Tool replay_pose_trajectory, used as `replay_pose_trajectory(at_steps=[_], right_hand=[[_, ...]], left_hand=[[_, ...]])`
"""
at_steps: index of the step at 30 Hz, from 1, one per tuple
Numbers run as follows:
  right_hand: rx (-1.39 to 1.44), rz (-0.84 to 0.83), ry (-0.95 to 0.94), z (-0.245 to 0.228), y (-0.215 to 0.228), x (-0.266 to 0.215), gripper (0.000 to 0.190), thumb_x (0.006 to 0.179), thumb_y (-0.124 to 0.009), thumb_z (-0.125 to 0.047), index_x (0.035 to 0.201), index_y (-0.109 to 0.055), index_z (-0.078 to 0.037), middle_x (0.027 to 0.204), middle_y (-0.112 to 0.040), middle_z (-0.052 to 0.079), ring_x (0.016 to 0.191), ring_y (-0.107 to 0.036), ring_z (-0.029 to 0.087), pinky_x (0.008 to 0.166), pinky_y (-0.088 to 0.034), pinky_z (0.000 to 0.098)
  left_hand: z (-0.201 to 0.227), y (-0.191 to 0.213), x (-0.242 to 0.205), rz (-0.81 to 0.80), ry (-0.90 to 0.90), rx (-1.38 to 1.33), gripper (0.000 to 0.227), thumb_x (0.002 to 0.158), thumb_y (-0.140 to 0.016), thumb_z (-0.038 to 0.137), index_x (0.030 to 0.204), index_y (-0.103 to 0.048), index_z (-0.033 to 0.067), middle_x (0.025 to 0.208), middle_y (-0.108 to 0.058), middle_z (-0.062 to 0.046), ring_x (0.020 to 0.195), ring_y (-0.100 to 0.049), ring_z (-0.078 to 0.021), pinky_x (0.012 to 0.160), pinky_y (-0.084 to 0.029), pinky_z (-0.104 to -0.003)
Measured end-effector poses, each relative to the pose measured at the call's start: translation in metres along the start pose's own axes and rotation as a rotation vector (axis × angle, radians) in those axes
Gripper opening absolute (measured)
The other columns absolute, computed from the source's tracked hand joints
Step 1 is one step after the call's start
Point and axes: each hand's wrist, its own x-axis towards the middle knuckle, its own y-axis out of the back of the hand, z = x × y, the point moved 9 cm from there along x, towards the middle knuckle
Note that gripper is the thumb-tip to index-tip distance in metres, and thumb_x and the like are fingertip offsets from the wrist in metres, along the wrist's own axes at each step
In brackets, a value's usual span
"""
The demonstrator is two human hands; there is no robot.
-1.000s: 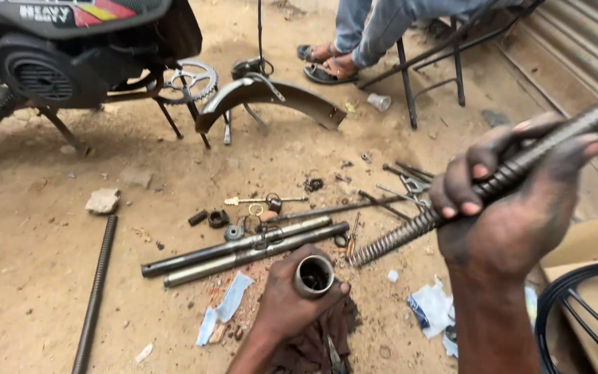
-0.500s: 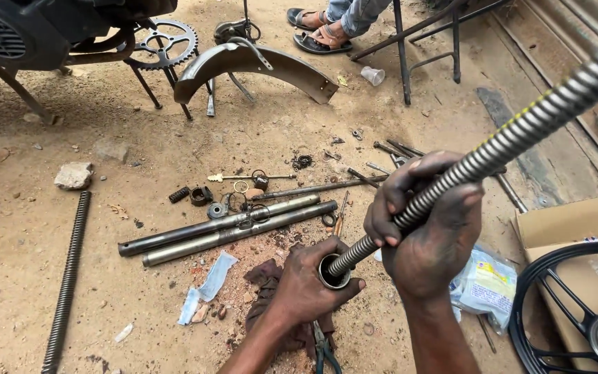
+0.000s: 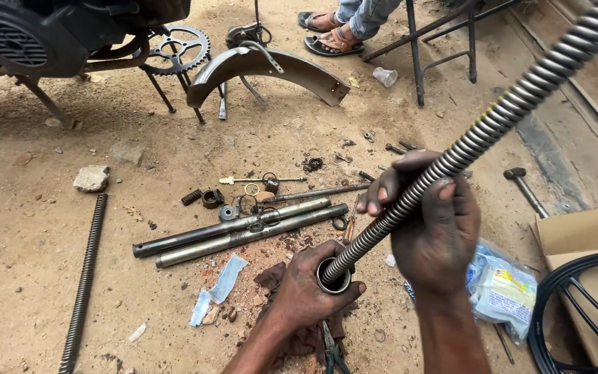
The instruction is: The person sits on the ground of a motorcycle repair yard disassembling front fork assemblies. They handle fork tubes, coil springs and small fittings, use pliers to grip a fork tube, wipe parts with a rag, and use a wrench and pliers to work on a long threaded rod.
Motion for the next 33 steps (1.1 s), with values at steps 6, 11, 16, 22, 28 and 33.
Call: replay_pose_trajectory(at_steps=[6, 11, 16, 22, 28, 33], right_hand=[[-0.408, 0.144, -0.056, -0.039, -0.009, 0.006, 0.046, 0.101, -0.068, -0.024, 0.123, -0.054, 0.013, 0.1, -0.067, 0.02, 0.093, -0.069, 0.032, 0.085, -0.063, 0.0531], [-0.355, 0.102, -0.021, -0.032, -0.01, 0.004, 0.039, 0.106, -0.07, -0.026, 0.121, -0.058, 0.008, 0.094, -0.067, 0.019, 0.088, -0.069, 0.031, 0.084, -0.062, 0.0507], [0.266, -0.321, -0.096, -0.007, -0.047, 0.011, 0.043, 0.106, -0.061, -0.049, 0.122, -0.061, -0.009, 0.081, -0.06, 0.008, 0.081, -0.06, 0.027, 0.093, -0.056, 0.0506], [0.335, -0.021, -0.084, 0.028, -0.041, -0.02, 0.051, 0.11, -0.057, -0.051, 0.107, -0.06, -0.001, 0.056, -0.047, 0.001, 0.043, -0.042, 0.009, 0.046, -0.037, 0.0286], [-0.222, 0.713, 0.061, 0.004, -0.009, -0.028, 0.043, 0.108, -0.054, -0.048, 0.103, -0.054, -0.005, 0.063, -0.039, -0.002, 0.049, -0.036, 0.006, 0.038, -0.029, 0.0224], [-0.126, 0.65, 0.03, 0.014, 0.002, -0.032, 0.051, 0.11, -0.048, -0.057, 0.102, -0.053, -0.006, 0.067, -0.04, 0.0, 0.051, -0.039, 0.008, 0.043, -0.033, 0.0236]], left_hand=[[0.001, 0.012, -0.006, 0.11, -0.062, -0.029, 0.029, 0.076, -0.085, 0.022, 0.094, -0.065, 0.0107, 0.066, -0.062, 0.003, 0.061, -0.066, -0.0088, 0.059, -0.055, -0.029], [-0.006, 0.006, -0.011, 0.108, -0.068, -0.029, 0.027, 0.077, -0.085, 0.021, 0.095, -0.066, 0.0114, 0.065, -0.062, 0.002, 0.061, -0.066, -0.0101, 0.06, -0.056, -0.03], [-0.001, 0.001, -0.011, 0.088, -0.138, -0.035, 0.028, 0.077, -0.084, 0.02, 0.096, -0.066, 0.0115, 0.066, -0.063, 0.001, 0.063, -0.068, -0.0114, 0.06, -0.058, -0.03], [0.012, -0.001, -0.008, 0.268, -0.242, -0.012, 0.024, 0.078, -0.083, 0.016, 0.094, -0.066, 0.0117, 0.075, -0.071, 0.0, 0.067, -0.073, -0.0131, 0.061, -0.06, -0.031], [0.002, -0.012, -0.015, 0.568, -0.153, 0.043, 0.02, 0.084, -0.081, 0.014, 0.093, -0.064, 0.0097, 0.073, -0.069, -0.003, 0.067, -0.07, -0.0178, 0.061, -0.055, -0.038], [0.01, -0.011, -0.024, 0.606, -0.174, 0.111, 0.02, 0.084, -0.076, 0.009, 0.098, -0.062, 0.0082, 0.079, -0.068, -0.005, 0.075, -0.07, -0.0201, 0.064, -0.054, -0.04]])
